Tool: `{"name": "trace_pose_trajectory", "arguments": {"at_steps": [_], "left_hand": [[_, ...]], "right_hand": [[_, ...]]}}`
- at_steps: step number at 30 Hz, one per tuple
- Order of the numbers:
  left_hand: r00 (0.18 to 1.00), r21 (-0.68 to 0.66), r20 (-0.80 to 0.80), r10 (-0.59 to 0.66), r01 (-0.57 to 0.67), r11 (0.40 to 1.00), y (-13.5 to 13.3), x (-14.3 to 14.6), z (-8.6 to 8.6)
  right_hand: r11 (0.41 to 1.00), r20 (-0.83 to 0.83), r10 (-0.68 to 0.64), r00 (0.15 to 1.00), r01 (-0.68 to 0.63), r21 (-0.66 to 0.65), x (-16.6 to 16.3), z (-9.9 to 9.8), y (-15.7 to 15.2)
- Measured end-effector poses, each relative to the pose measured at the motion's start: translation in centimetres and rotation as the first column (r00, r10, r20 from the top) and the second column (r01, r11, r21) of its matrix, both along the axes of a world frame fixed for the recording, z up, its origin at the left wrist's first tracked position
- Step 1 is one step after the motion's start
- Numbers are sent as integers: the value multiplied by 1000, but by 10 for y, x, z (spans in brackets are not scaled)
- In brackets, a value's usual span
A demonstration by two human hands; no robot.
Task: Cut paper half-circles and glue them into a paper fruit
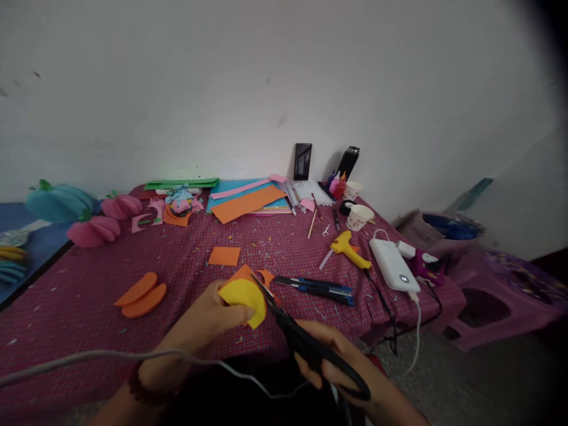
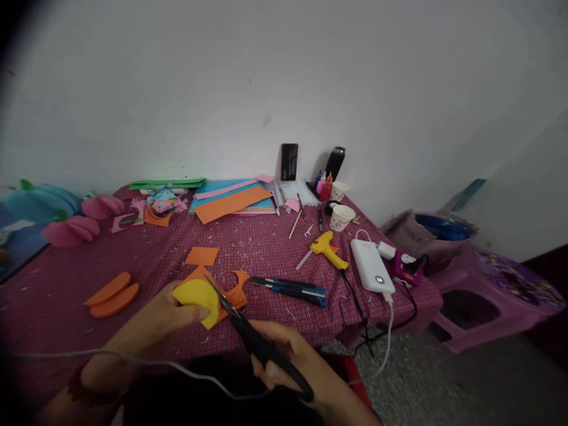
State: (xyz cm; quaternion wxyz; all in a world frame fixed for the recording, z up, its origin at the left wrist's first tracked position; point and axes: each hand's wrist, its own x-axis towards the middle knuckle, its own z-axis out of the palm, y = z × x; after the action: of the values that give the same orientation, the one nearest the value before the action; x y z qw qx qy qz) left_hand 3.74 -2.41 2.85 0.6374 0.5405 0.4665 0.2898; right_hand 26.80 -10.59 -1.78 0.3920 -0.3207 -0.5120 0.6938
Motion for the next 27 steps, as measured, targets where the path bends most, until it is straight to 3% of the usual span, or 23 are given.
{"name": "trace_pose_trajectory", "arguments": {"at_steps": [7, 13, 18, 27], "left_hand": [[978, -35, -168, -127, 123, 992, -4, 9, -6], [968, -43, -214, -133, 127, 991, -6, 7, -4], [957, -31, -174, -232, 230, 973, -4, 0, -1], [957, -13, -157, -246, 247, 969, -1, 6, 7]], "right_hand": [[1000, -36, 9, 999, -10, -30, 1, -3, 0], [1000, -33, 1, 999, -1, -14, 4, -9, -1], [1000, -12, 11, 1000, -11, 7, 6, -10, -1], [999, -21, 14, 1000, -13, 48, 3, 0, 1]]}}
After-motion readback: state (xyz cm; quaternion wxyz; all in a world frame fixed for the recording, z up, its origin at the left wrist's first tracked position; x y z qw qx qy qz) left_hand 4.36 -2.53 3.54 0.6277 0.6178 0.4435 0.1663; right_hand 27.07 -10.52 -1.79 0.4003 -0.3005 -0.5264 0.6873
